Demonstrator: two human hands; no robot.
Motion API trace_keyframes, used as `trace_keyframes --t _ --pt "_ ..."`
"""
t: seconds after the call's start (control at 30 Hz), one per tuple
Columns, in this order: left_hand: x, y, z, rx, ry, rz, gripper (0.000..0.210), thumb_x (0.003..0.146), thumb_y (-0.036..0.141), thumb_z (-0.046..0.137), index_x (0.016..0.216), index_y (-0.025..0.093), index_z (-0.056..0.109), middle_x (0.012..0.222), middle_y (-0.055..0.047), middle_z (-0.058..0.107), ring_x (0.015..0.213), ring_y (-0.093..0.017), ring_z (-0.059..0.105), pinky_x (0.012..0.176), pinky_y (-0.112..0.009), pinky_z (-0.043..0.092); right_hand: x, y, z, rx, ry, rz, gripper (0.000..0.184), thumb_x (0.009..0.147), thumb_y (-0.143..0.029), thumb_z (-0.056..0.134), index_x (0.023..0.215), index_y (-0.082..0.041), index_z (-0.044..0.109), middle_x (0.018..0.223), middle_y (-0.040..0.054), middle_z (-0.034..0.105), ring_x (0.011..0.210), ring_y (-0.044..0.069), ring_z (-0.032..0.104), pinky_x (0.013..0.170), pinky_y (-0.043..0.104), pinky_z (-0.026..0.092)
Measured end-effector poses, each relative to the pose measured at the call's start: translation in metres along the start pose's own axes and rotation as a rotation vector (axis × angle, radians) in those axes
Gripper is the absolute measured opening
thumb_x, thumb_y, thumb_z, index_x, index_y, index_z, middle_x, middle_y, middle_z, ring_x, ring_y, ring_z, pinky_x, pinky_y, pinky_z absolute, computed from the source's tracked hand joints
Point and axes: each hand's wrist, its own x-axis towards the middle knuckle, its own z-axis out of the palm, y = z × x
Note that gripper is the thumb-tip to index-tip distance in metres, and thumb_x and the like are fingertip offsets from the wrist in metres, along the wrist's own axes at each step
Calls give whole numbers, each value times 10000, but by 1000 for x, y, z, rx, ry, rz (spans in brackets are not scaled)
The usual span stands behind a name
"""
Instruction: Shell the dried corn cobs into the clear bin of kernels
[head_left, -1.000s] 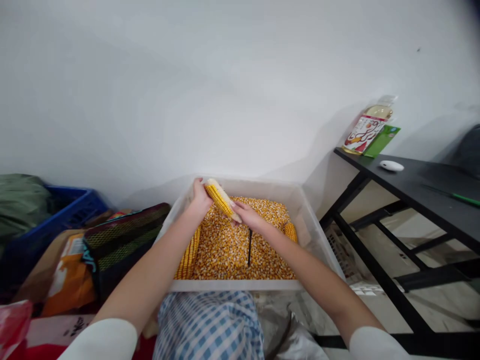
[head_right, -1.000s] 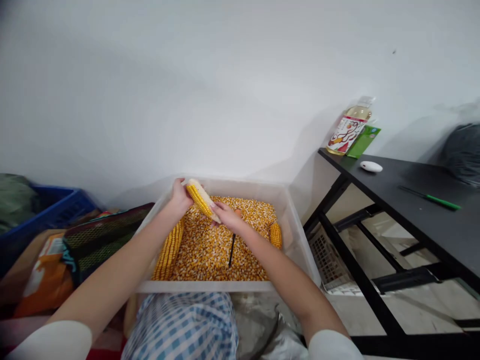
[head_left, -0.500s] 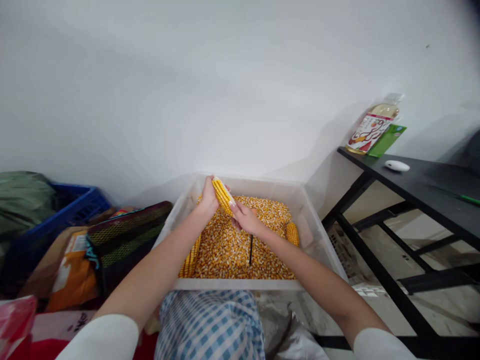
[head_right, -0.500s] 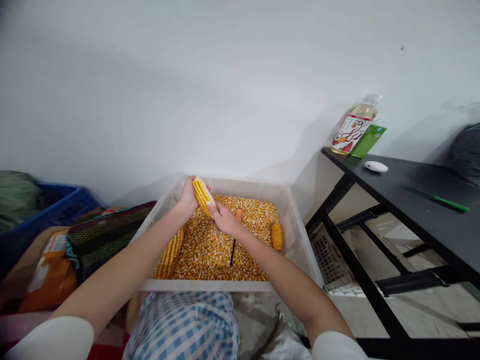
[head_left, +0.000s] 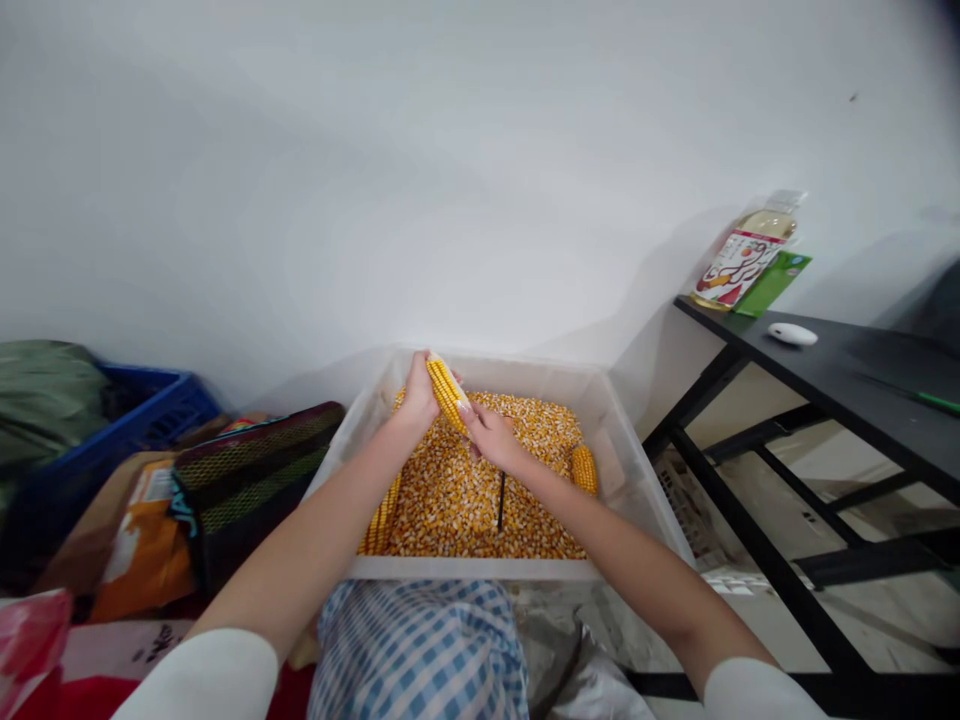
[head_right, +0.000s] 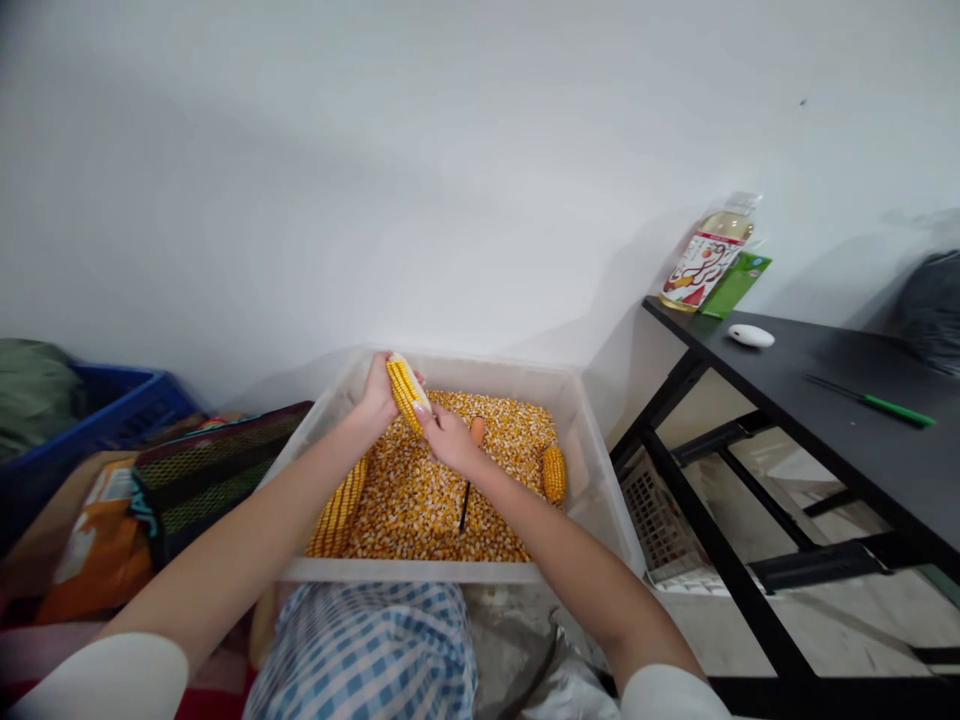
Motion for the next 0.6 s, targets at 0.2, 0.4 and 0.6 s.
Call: trace_keyframes --t 0.2,0.4,0.6 --pt "-1 -4 0 -62 23 -8 284 798 394 369 632 191 478 438 -33 496 557 -200 611 537 -289 490 -4 -1 8 -199 118 -2 512 913 -515 202 860 -188 591 513 -10 506 570 156 552 702 300 435" --pt "-2 -4 1 -87 16 -37 311 813 386 343 611 196 485 444 -40 489 566 -200 606 565 -291 496 2 -4 4 74 104 245 658 876 -619 127 662 -179 565 492 29 520 456 153 516 535 305 466" --pt "4 -3 -1 -135 -21 -6 339 797 446 380 618 182 495 462 -33 502 565 -185 597 578 -281 497 8 -7 -4 267 0 237 535 818 -652 364 849 -170 594 618 30 609 455 137 546 443 278 477"
